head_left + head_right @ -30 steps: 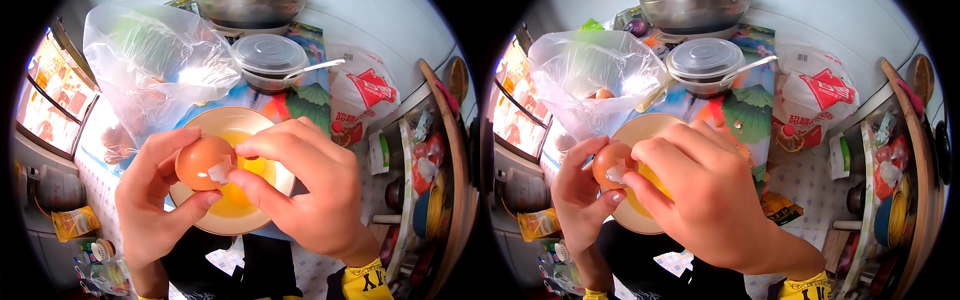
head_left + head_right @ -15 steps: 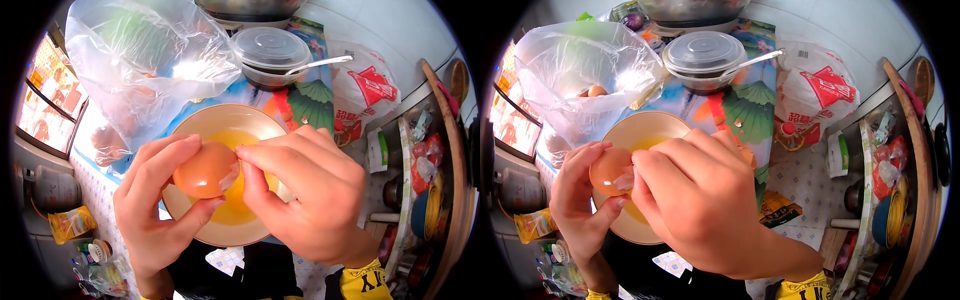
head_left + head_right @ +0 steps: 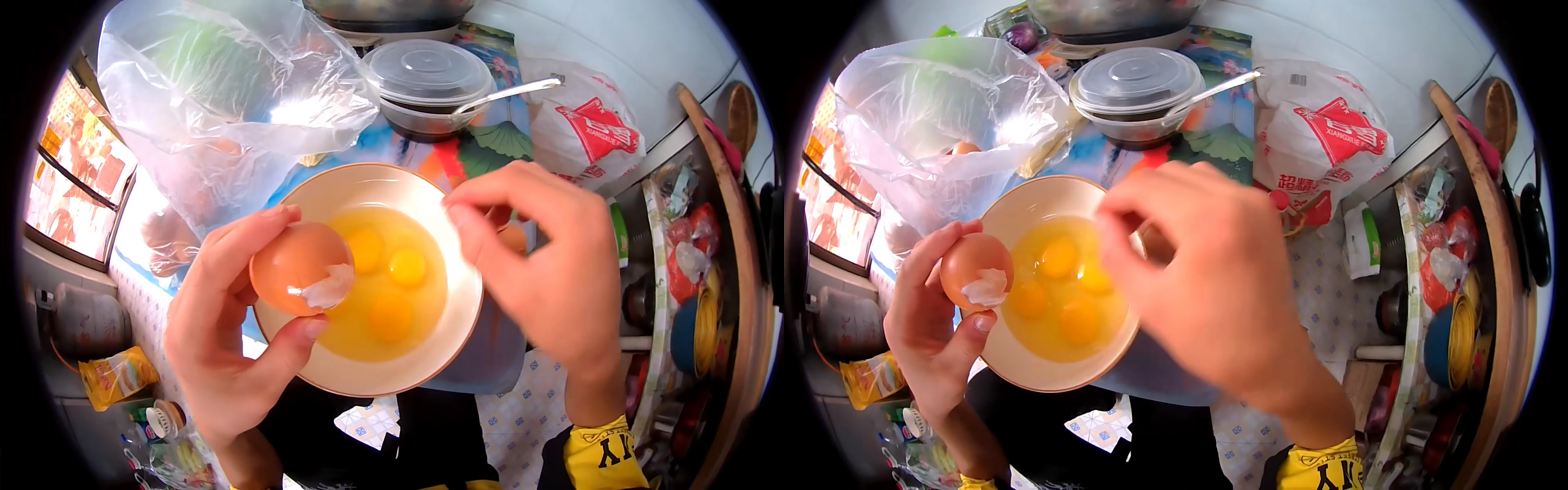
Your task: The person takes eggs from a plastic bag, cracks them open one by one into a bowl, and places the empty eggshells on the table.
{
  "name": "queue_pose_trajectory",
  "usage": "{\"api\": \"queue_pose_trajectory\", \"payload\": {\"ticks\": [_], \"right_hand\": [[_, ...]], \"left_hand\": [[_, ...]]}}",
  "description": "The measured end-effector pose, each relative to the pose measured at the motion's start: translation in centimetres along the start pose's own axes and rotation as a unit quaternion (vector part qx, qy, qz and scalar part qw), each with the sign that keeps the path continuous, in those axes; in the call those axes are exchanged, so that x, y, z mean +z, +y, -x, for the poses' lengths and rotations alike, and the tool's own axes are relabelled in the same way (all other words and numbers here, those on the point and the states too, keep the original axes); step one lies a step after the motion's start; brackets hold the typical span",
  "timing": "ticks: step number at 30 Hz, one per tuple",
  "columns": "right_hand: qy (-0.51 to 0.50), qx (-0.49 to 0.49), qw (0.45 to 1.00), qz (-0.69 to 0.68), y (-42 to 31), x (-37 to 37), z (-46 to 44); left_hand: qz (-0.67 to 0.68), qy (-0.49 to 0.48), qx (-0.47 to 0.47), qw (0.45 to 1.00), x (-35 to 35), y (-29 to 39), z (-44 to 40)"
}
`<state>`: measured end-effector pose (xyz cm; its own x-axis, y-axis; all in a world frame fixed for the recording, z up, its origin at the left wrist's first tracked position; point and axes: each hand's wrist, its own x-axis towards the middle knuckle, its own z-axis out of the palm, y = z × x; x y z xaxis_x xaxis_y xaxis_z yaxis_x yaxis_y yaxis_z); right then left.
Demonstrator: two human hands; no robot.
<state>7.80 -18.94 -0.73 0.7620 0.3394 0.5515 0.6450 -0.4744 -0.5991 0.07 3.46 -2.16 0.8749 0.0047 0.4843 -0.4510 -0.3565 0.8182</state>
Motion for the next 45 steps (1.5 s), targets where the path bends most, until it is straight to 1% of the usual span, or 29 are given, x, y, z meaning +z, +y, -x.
{"api": "queue_pose_trajectory", "payload": {"ticks": [1,2,4,5,7,8,10,11,13,15,17,18,20,22,23,28,31,35,43,45], "right_hand": [[0.007,0.033,0.999,0.017,0.8,-0.4,-0.2],[0.015,0.067,0.997,0.035,1.9,-0.8,-0.5],[-0.019,0.189,0.982,0.019,4.8,-1.5,-1.5],[-0.016,0.189,0.982,0.023,6.3,-1.4,-2.0],[-0.076,0.182,0.978,0.067,8.8,-1.0,-2.5],[-0.075,0.182,0.978,0.067,9.7,-0.8,-2.3],[-0.103,0.071,0.986,0.113,10.2,-0.3,-2.2],[-0.106,0.068,0.986,0.11,10.0,-0.3,-2.1],[-0.082,0.128,0.974,0.17,7.2,-1.0,-2.1],[-0.048,0.056,0.974,0.212,5.0,-1.2,-1.6],[-0.014,-0.05,0.981,0.185,1.5,-1.1,-0.8],[-0.013,-0.096,0.983,0.155,0.0,-0.8,-0.4],[-0.019,-0.09,0.991,0.094,-2.4,0.4,0.6],[0.008,-0.127,0.99,0.056,-3.0,1.4,0.7],[0.017,-0.139,0.989,0.043,-3.2,1.9,0.8],[0.065,-0.176,0.978,0.093,-3.0,3.1,0.8],[0.06,-0.192,0.973,0.116,-3.0,3.1,0.7],[0.063,-0.213,0.964,0.146,-2.8,3.2,0.8],[0.074,-0.212,0.965,0.138,-3.0,3.4,0.7],[0.074,-0.213,0.965,0.137,-2.9,3.4,0.7]], "left_hand": [[0.007,-0.001,0.001,1.0,0.0,0.0,0.0],[-0.014,-0.006,0.004,1.0,-0.1,0.0,-0.1],[-0.029,-0.011,0.01,0.999,0.1,-0.1,-0.3],[-0.035,-0.009,0.007,0.999,0.1,-0.1,-0.3],[-0.041,-0.008,0.006,0.999,0.2,0.1,-0.4],[-0.031,-0.006,-0.007,0.999,0.3,0.2,-0.5],[-0.024,-0.002,-0.022,0.999,0.2,0.4,-0.7],[-0.036,-0.015,-0.025,0.999,0.0,0.5,-0.8],[-0.05,-0.023,-0.031,0.998,-0.4,0.7,-1.0],[-0.045,-0.081,-0.091,0.992,-0.8,1.2,-1.1],[-0.039,-0.07,-0.098,0.992,-0.7,1.3,-1.0],[-0.033,-0.061,-0.103,0.992,-0.6,1.4,-0.9],[-0.027,-0.043,-0.11,0.993,-0.2,1.6,-0.7],[-0.023,-0.028,-0.116,0.993,0.0,1.5,-0.5],[-0.029,-0.023,-0.103,0.994,0.1,1.4,-0.4],[-0.048,-0.014,-0.069,0.996,0.1,0.9,0.0],[-0.075,-0.025,-0.013,0.997,0.1,0.6,0.0],[-0.087,-0.016,-0.013,0.996,0.3,0.6,0.0],[-0.07,-0.008,-0.032,0.997,0.4,0.7,-0.1],[-0.082,-0.011,-0.02,0.996,0.4,0.7,-0.1]]}}
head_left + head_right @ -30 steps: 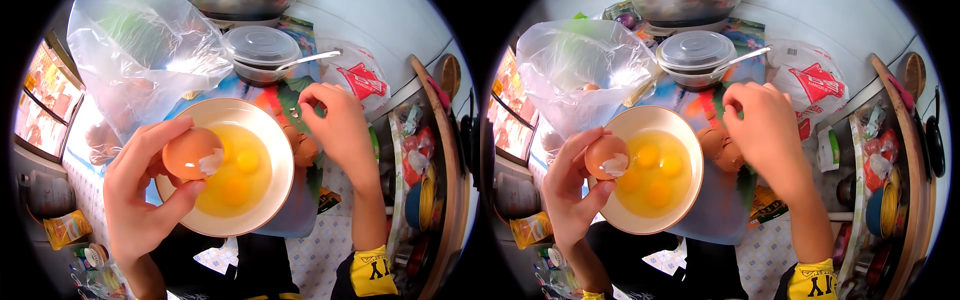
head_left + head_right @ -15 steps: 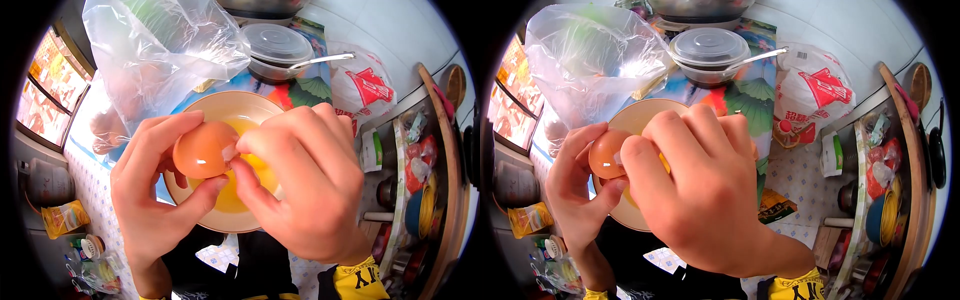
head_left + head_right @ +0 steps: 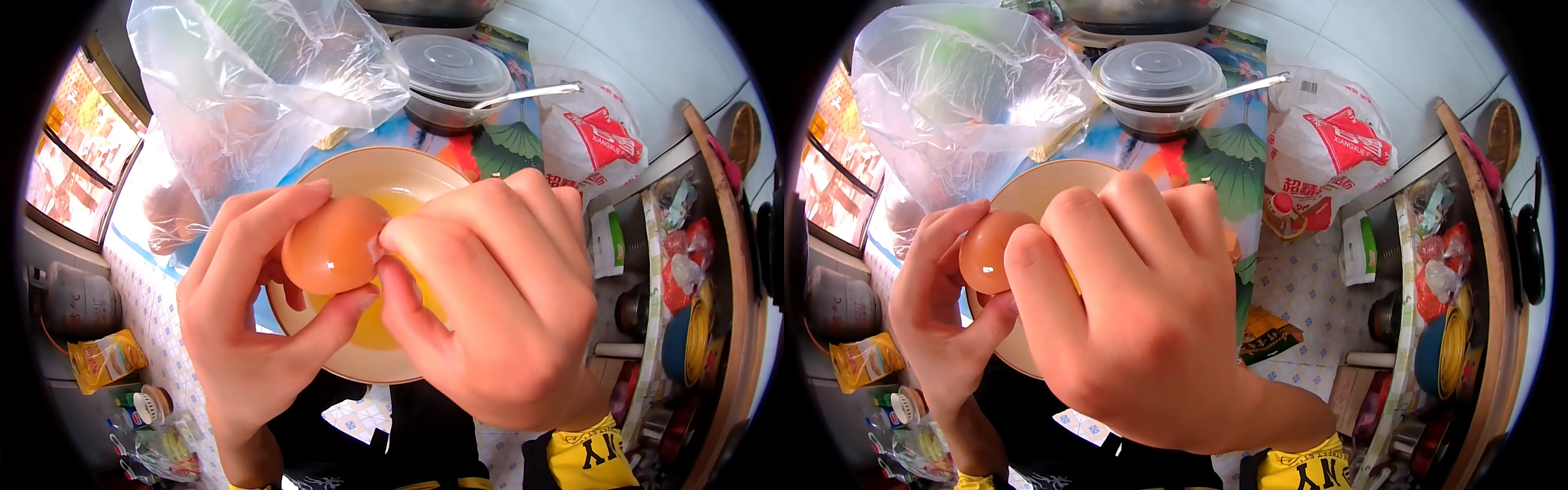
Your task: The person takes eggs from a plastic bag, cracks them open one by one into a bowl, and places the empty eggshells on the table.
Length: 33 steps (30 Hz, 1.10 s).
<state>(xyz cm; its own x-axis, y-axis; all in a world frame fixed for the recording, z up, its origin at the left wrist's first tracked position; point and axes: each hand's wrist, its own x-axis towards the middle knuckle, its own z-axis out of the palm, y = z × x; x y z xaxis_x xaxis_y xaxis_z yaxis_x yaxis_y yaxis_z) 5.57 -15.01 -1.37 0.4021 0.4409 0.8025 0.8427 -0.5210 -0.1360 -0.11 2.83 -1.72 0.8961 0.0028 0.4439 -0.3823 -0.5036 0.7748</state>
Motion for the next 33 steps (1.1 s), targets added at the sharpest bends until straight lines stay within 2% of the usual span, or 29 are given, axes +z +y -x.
{"api": "queue_pose_trajectory", "payload": {"ticks": [20,33], "right_hand": [[0.001,0.004,1.0,-0.021,0.41,0.5,-0.1],[0.023,0.073,0.993,-0.092,0.35,0.05,-0.05]], "left_hand": [[-0.033,0.003,0.018,0.999,-0.05,-0.2,-0.12],[-0.044,0.01,0.019,0.999,0.27,-0.09,-0.01]]}}
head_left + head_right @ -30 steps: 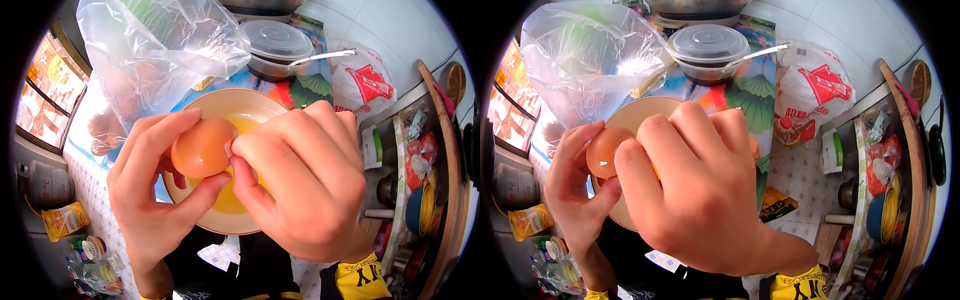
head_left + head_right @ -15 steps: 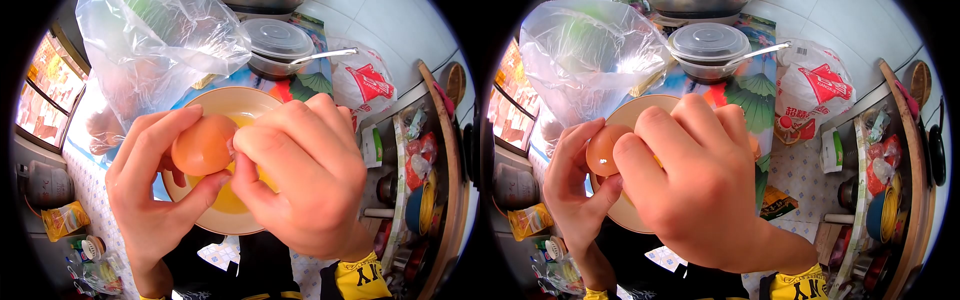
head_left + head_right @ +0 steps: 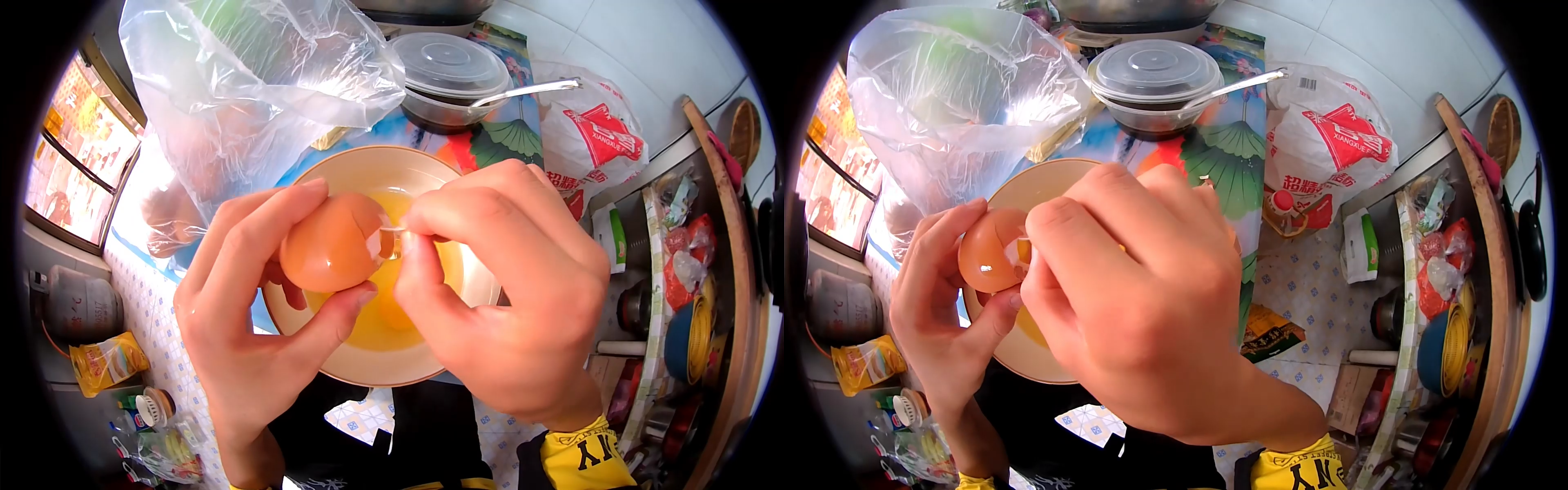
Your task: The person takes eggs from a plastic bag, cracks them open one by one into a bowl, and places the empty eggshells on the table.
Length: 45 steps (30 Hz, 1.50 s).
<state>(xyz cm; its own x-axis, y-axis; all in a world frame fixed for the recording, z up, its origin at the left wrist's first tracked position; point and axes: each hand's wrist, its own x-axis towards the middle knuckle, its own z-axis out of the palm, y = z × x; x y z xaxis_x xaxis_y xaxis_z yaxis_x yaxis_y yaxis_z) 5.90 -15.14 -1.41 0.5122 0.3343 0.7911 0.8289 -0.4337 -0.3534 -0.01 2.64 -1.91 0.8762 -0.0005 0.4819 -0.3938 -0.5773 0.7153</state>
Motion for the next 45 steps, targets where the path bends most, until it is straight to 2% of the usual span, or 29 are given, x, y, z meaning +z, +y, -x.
{"api": "queue_pose_trajectory", "payload": {"ticks": [14,20,26,31,38,42,45], "right_hand": [[-0.074,0.015,0.997,-0.025,1.0,-1.3,-0.3],[-0.065,-0.012,0.997,-0.05,1.7,-1.0,-0.1],[-0.061,0.022,0.994,-0.084,1.4,-0.8,0.6],[-0.052,-0.021,0.995,-0.088,2.1,-0.3,0.8],[-0.015,-0.055,0.991,-0.122,3.0,0.8,1.5],[-0.029,-0.027,0.99,-0.134,3.0,0.8,1.6],[-0.034,-0.019,0.991,-0.131,2.8,0.5,1.7]], "left_hand": [[-0.004,-0.047,0.021,0.999,-0.7,-0.4,0.0],[-0.047,-0.067,0.032,0.996,-1.0,0.3,-0.2],[-0.104,-0.081,0.06,0.989,-1.3,0.4,-0.6],[-0.147,-0.078,0.057,0.984,-1.4,1.2,-1.1],[-0.225,-0.122,0.123,0.959,-1.9,1.2,-2.1],[-0.27,-0.134,0.186,0.935,-2.2,1.4,-2.9],[-0.288,-0.15,0.195,0.925,-2.3,1.8,-3.1]]}}
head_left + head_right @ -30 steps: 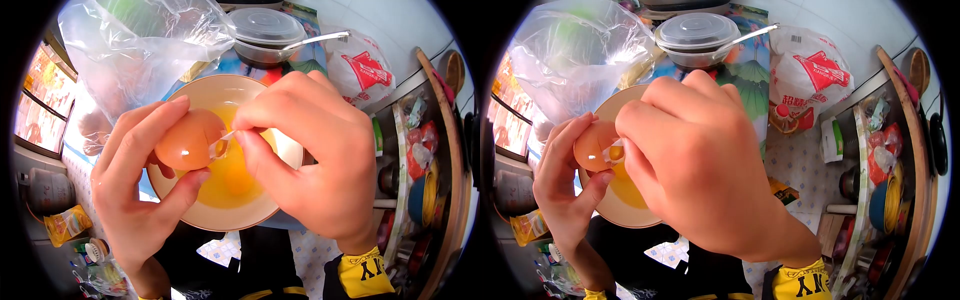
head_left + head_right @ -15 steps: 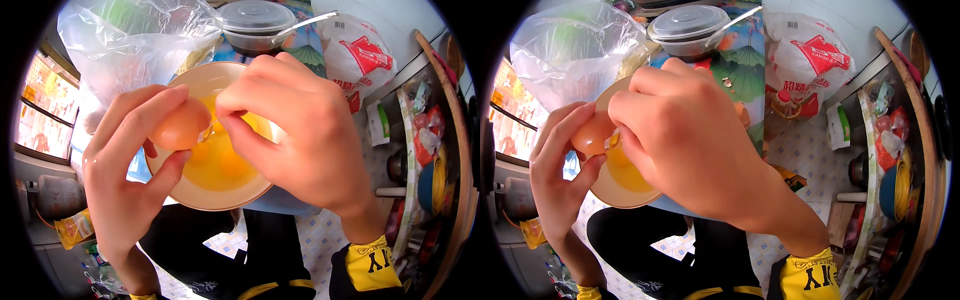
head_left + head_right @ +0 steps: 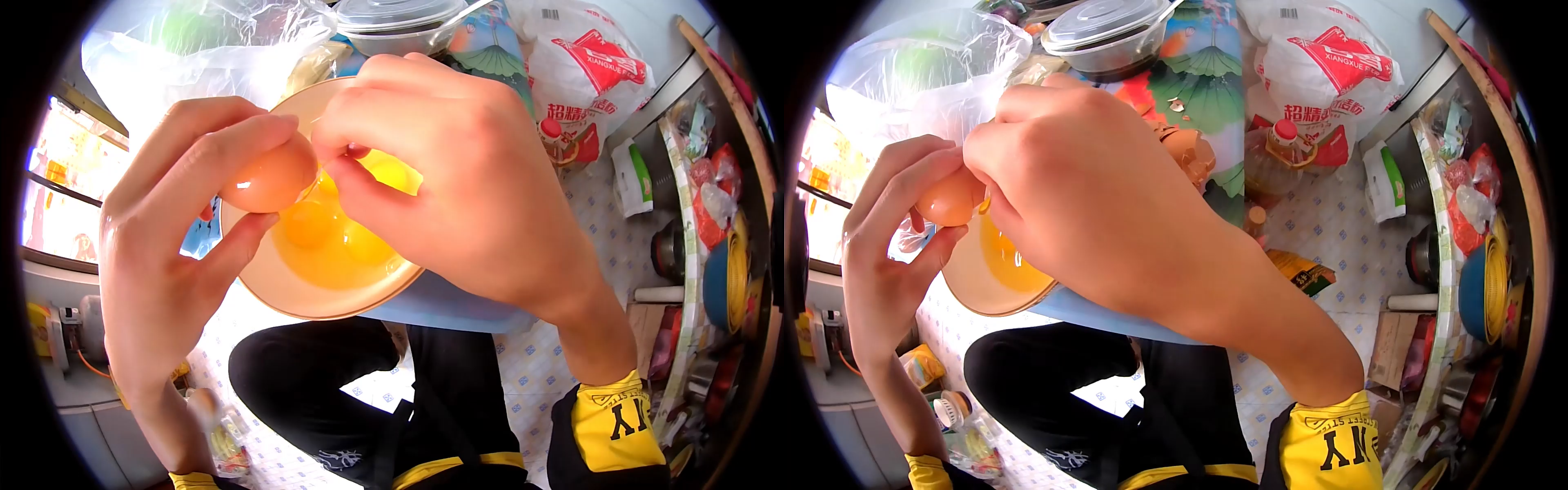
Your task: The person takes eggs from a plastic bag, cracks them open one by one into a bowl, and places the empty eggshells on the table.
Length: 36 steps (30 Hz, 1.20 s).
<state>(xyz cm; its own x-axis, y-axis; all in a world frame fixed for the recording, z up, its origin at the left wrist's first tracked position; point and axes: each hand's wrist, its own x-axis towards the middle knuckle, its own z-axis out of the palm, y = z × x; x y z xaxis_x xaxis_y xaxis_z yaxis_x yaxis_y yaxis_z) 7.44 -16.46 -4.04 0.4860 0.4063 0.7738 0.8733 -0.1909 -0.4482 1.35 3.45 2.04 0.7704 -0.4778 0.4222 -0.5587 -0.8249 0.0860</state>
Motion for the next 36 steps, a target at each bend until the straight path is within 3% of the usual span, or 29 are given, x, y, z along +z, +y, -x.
{"api": "queue_pose_trajectory", "payload": {"ticks": [6,15,20,26,32,36], "right_hand": [[0.004,-0.007,1.0,-0.011,0.2,0.2,0.1],[0.039,-0.008,0.999,-0.023,0.2,0.5,0.0],[0.059,-0.004,0.998,-0.029,0.4,0.5,-0.1],[0.066,-0.002,0.997,-0.041,0.6,0.3,-0.4],[0.061,0.019,0.995,-0.078,0.6,-0.2,-0.8],[0.072,0.082,0.993,-0.044,0.8,-1.2,-1.0]], "left_hand": [[0.01,-0.022,-0.015,1.0,-0.3,0.4,-0.4],[-0.051,-0.033,0.033,0.998,-1.5,0.8,-0.7],[-0.025,-0.04,-0.034,0.998,-1.6,0.5,-0.3],[0.015,-0.045,-0.047,0.998,-1.7,0.6,-0.3],[0.014,-0.04,-0.021,0.999,-1.7,0.5,-0.4],[0.023,-0.036,-0.012,0.999,-1.6,0.5,-0.2]]}}
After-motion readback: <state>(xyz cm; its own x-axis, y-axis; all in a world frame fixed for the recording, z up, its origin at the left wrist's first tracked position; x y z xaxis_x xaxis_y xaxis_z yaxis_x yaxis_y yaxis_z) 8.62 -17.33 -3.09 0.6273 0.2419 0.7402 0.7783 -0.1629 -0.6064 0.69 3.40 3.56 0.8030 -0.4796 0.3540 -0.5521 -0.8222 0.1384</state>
